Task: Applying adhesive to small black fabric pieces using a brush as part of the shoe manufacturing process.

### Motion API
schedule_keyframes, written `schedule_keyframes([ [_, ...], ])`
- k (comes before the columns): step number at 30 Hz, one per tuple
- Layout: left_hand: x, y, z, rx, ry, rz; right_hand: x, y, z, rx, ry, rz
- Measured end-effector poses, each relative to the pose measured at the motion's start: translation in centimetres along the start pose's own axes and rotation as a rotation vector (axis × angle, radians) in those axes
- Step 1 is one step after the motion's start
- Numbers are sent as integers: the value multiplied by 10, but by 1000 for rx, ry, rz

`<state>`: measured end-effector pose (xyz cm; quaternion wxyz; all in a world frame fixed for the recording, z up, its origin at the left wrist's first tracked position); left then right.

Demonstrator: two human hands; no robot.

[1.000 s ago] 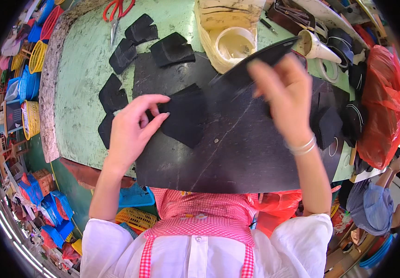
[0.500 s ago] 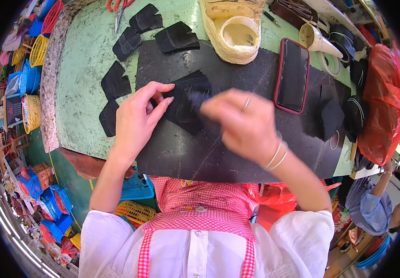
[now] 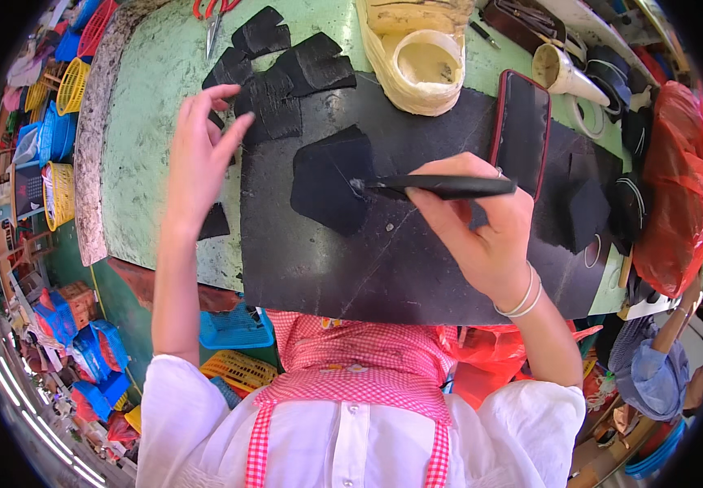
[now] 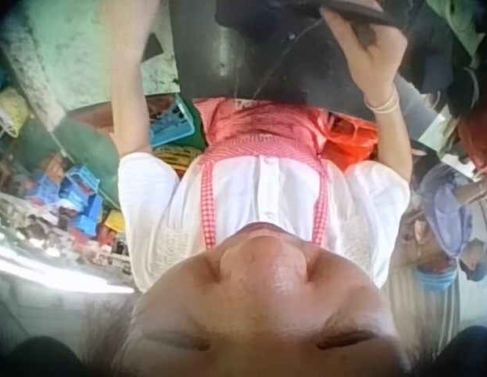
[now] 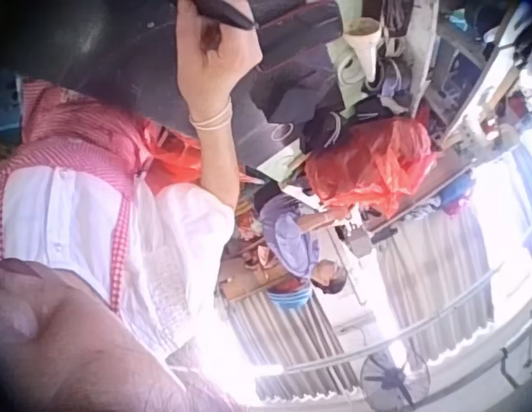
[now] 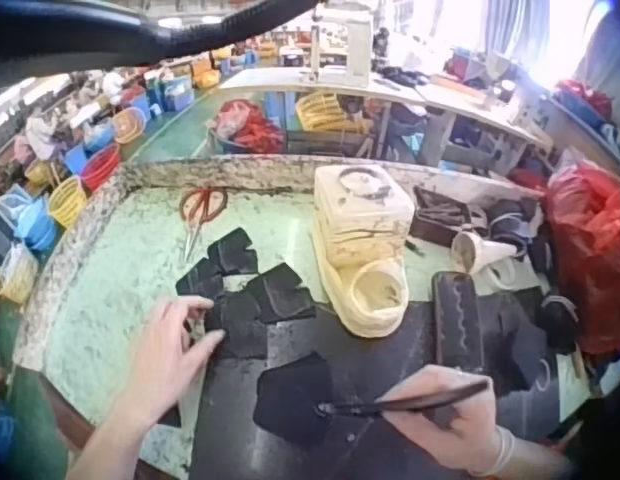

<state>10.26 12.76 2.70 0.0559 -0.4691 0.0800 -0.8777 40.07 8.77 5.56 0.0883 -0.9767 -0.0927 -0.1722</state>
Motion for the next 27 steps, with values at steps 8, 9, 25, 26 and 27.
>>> schedule_keyframes([
  [8, -19, 53, 41, 63, 239, -367, -39, -18, -10, 490, 320, -130],
  [9, -20, 53, 42, 72, 218, -357, -45, -5, -10, 529, 312, -219],
  [25, -6, 36, 12, 159, 440, -287, -20, 8, -11, 103, -47, -352],
  [26, 18, 23, 0, 215, 448, -186, -4, 0, -6, 159, -26, -211],
  [27, 38, 14, -37, 330, 488, -102, 7, -7, -5, -13, -74, -74],
])
Point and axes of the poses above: each hand's wrist, its own y-axis away from the middle knuckle, its own x-axis out of the back of the hand, z = x × y, the point moved 4 cm from there along -y, towards the middle knuckle, and after that the axes turned 3 degrees about -y, right-handed, at the moved point
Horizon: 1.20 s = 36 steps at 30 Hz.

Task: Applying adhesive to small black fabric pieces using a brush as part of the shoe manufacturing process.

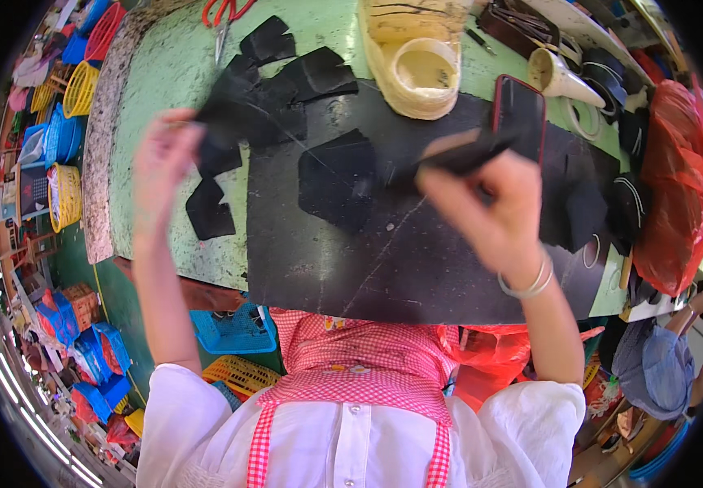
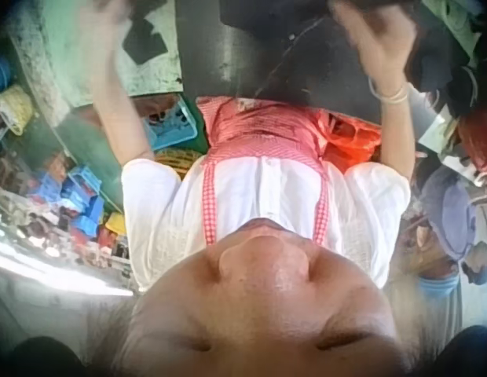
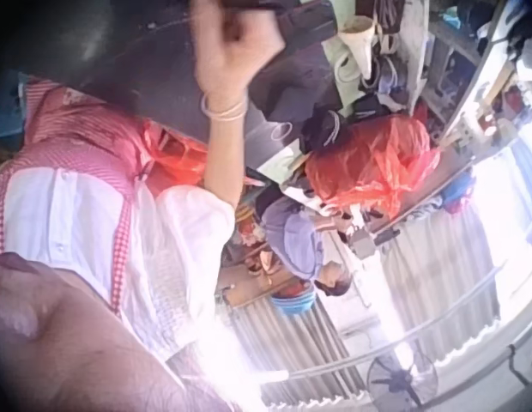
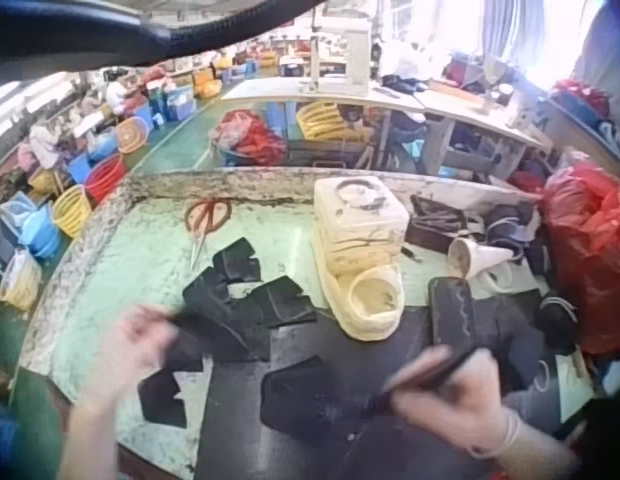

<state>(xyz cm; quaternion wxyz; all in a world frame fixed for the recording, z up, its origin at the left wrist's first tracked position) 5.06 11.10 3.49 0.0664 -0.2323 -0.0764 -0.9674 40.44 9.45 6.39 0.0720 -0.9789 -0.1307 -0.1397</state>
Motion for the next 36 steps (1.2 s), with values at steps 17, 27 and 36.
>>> schedule_keyframes([
  [17, -90, 41, 31, -274, -401, -241, -38, -30, 13, 129, 295, -32],
  [27, -90, 42, 32, -319, -511, -184, -35, -23, 7, 393, 400, -32],
  [36, -49, 47, 13, -139, -170, -53, -29, 23, 12, 92, 117, -19],
])
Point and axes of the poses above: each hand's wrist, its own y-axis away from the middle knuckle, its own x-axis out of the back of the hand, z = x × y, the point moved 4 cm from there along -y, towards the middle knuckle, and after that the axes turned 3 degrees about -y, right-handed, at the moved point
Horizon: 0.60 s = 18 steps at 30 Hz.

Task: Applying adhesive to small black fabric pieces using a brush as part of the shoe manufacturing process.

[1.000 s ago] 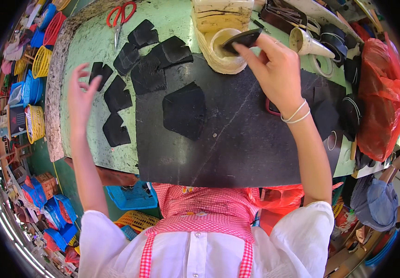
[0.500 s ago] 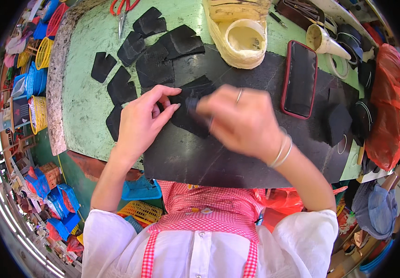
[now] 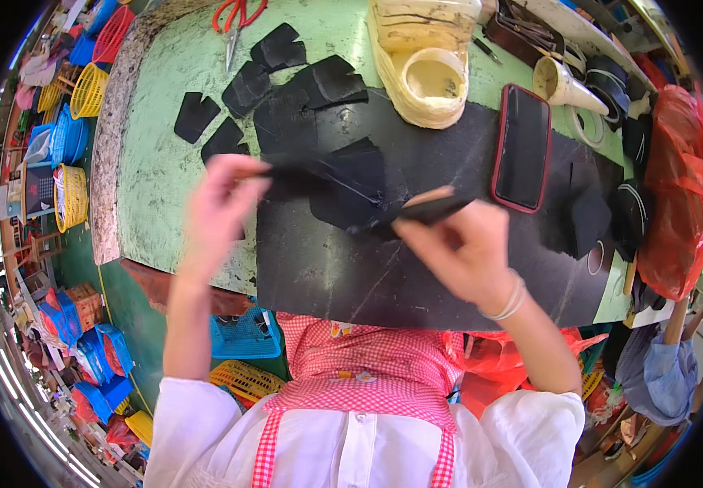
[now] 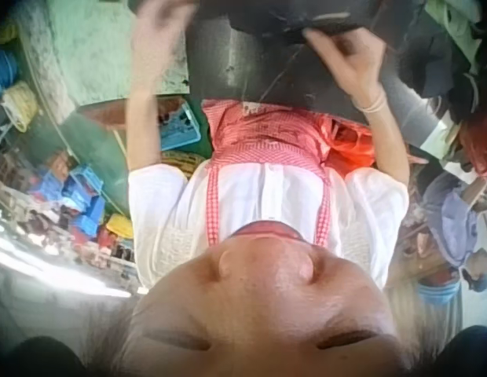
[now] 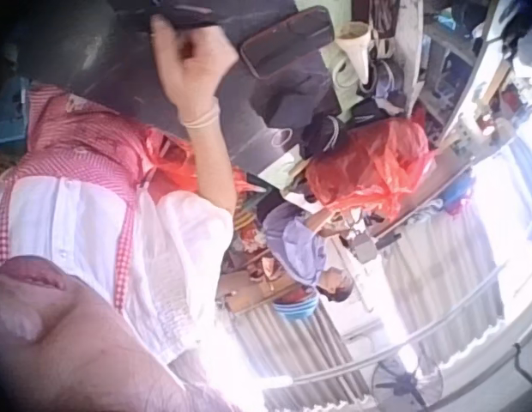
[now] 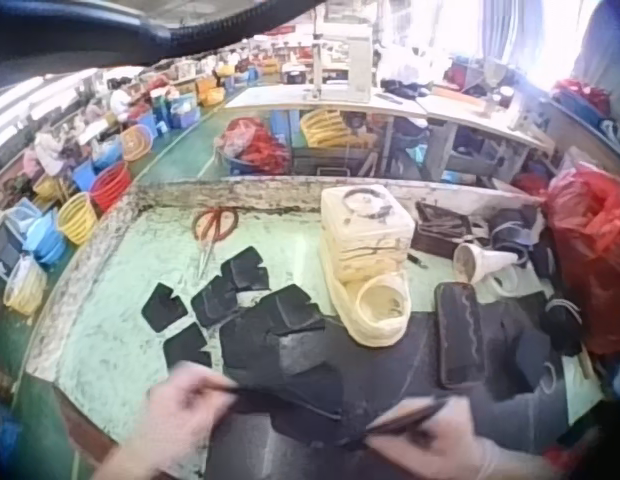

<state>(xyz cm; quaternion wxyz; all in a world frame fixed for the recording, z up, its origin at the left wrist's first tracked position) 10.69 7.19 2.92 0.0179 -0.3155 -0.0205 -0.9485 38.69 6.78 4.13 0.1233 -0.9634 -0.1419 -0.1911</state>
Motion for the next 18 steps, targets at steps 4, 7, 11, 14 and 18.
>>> schedule_keyframes([
  [4, 136, 6, -101, 321, -72, 183, 30, 0, 11, -156, -101, 172],
  [7, 115, 1, -82, 86, -594, 369, 11, -28, -7, 138, 57, 34],
  [11, -4, -2, 12, -61, -116, -117, -9, -49, -11, 317, 258, 5],
  [14, -42, -1, 19, -170, -164, -140, -22, -27, -6, 442, 251, -115],
  [18, -42, -3, 22, -153, -228, -152, -21, -23, -11, 443, 281, -160],
])
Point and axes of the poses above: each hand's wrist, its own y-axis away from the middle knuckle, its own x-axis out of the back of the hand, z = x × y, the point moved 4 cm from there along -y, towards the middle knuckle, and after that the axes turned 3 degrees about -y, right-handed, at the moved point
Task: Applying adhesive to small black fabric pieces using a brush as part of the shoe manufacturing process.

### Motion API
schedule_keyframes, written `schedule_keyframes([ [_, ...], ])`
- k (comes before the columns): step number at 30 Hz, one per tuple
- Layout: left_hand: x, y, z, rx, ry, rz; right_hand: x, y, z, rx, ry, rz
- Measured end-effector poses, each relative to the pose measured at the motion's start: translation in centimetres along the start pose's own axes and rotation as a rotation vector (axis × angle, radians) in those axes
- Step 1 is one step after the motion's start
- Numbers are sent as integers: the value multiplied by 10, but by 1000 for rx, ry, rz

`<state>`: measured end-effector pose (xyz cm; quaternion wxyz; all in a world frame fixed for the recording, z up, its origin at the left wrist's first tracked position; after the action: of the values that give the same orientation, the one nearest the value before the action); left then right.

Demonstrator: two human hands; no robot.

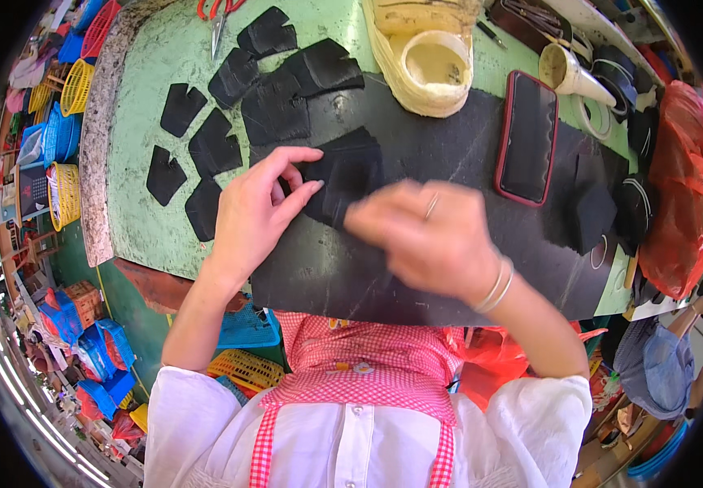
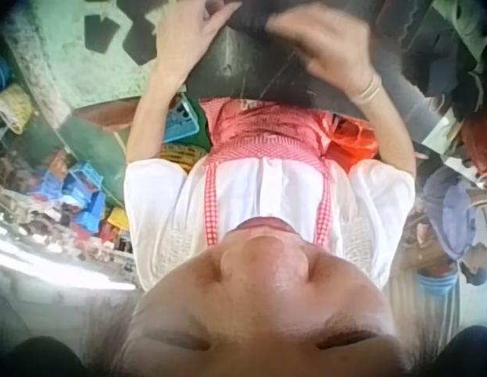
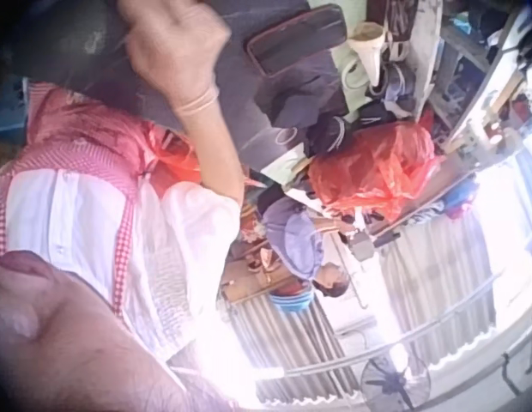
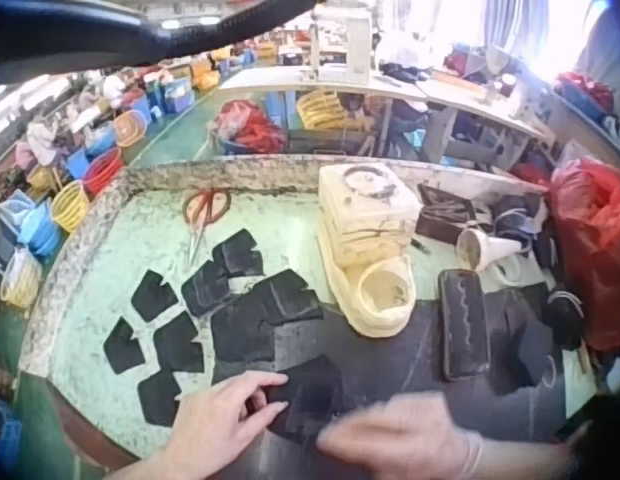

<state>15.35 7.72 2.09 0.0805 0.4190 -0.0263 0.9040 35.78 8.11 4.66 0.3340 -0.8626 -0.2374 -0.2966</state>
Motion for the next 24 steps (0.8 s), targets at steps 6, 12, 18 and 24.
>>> schedule_keyframes([
  [6, 2, 4, 5, -25, -95, 48, -8, 25, -21, 27, -38, -38],
  [12, 17, 48, -22, 234, 351, -2, 36, 19, -1, -387, -285, 189],
  [18, 110, 160, -166, 674, 522, 194, 76, -12, 53, -428, -55, 597],
  [24, 55, 70, -74, 232, 147, 302, 76, -24, 79, -407, 48, 587],
])
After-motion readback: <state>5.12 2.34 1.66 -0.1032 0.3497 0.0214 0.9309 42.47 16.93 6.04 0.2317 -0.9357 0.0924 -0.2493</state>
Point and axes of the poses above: each hand's wrist, its own y-axis away from the middle knuckle, its own x-axis out of the back of the hand, z = x × y, the point moved 4 cm from there along -y, towards the middle knuckle, and after that the axes turned 3 degrees about -y, right-handed, at the moved point
